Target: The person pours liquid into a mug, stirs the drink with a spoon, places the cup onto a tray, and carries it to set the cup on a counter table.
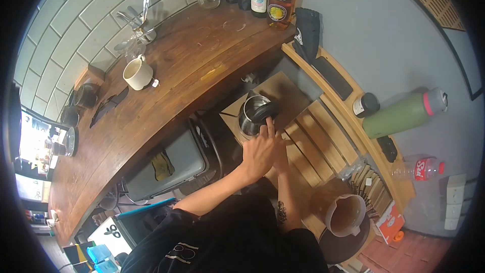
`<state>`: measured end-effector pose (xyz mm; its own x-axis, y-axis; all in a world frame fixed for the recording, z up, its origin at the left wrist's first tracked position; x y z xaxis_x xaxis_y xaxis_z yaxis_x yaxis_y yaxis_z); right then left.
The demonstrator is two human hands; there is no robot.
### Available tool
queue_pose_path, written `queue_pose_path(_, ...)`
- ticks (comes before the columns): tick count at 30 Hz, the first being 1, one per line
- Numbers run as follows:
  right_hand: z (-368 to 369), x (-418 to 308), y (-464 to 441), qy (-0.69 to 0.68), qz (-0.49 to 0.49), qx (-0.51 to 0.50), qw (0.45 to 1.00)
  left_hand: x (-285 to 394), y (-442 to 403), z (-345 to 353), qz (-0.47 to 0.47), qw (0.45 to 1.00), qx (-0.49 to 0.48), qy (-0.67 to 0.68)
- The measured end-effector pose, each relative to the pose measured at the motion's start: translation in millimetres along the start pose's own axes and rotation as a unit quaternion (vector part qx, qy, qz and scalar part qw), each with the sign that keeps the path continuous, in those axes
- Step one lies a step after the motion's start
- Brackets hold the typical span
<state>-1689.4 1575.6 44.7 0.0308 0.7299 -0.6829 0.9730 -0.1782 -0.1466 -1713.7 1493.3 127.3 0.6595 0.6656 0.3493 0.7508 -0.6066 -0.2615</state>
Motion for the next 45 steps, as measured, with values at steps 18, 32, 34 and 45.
queue_pose_path(18,-5,-8,-5,-0.080,-0.026,0.081,0.993,3,6,0,-0.040,0.999,0.024,-0.016)
queue_pose_path(32,-6,-1,-8,-0.122,0.003,0.009,0.992,-11,-6,7,-0.021,0.999,0.034,-0.026)
queue_pose_path(34,-9,-8,-9,-0.111,0.016,-0.015,0.994,-6,-4,6,-0.014,0.999,0.031,-0.025)
queue_pose_path(45,1,6,-13,-0.050,-0.012,0.011,0.999,-3,-1,12,-0.012,1.000,0.025,-0.014)
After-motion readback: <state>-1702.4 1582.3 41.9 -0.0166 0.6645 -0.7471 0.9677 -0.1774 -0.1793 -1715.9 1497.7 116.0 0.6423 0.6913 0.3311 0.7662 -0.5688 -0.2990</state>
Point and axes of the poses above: each hand's wrist, its own y-axis away from the middle knuckle, its own z-axis out of the palm, x = y × z, the point moved 2 cm from there along -y, towards the middle knuckle, and after that the axes turned 4 degrees about y, right-handed, at the moved point
